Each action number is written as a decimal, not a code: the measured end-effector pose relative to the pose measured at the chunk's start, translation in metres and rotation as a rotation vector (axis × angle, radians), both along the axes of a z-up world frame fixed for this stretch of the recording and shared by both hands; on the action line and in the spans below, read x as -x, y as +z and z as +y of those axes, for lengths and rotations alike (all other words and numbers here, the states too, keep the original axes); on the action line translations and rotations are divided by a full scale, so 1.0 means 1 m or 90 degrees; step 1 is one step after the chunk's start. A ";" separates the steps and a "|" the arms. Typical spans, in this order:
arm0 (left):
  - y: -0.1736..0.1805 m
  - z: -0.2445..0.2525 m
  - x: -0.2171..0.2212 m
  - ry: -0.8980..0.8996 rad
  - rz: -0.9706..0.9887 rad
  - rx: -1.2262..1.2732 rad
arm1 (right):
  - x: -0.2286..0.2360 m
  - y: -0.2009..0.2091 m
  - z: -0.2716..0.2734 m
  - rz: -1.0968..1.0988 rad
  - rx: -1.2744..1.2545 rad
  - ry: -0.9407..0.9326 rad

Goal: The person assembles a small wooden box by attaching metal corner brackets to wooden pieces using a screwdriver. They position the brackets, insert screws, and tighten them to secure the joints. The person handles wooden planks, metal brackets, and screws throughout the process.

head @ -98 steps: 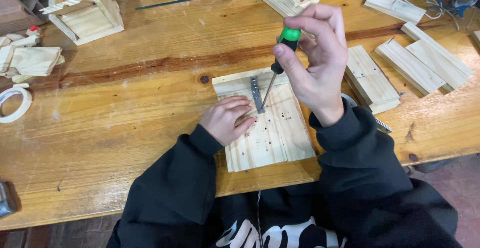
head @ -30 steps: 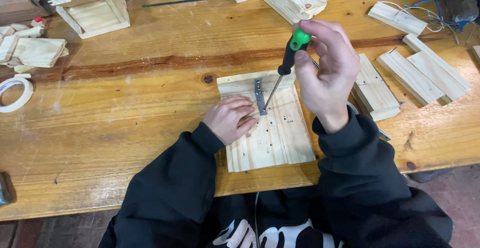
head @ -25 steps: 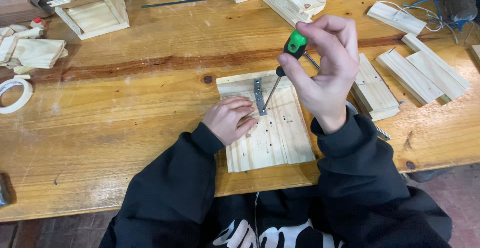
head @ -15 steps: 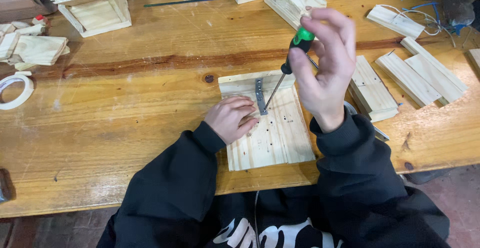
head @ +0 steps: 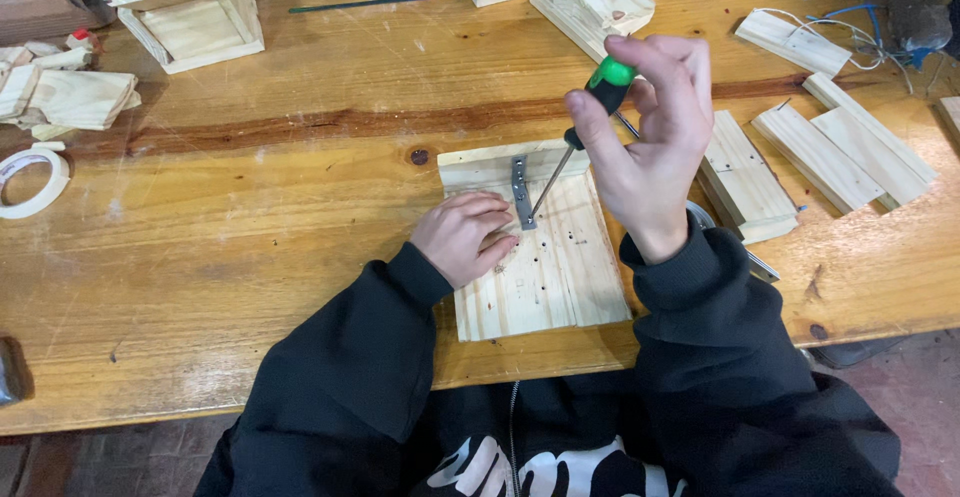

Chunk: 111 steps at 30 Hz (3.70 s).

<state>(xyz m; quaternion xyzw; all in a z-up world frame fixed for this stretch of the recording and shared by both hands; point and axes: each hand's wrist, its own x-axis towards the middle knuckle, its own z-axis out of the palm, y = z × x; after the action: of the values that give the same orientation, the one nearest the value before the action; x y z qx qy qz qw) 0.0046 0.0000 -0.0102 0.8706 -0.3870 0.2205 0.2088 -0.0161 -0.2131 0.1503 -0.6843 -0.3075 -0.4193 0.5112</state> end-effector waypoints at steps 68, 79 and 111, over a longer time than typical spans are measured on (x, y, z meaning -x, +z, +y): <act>-0.004 -0.045 -0.001 0.143 -0.011 -0.031 | 0.077 -0.080 -0.073 0.553 0.573 -0.426; -0.006 -0.051 -0.002 0.151 -0.057 -0.070 | 0.067 -0.081 -0.043 0.485 0.502 -0.339; 0.056 -0.053 0.034 -0.001 0.070 0.159 | 0.047 -0.070 -0.058 0.255 0.294 -0.149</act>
<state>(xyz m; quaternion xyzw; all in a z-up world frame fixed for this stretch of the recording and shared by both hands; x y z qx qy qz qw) -0.0290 -0.0534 0.0460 0.8483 -0.3453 0.2187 0.3367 -0.0634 -0.2709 0.0803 -0.8819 -0.2071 -0.2514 0.3409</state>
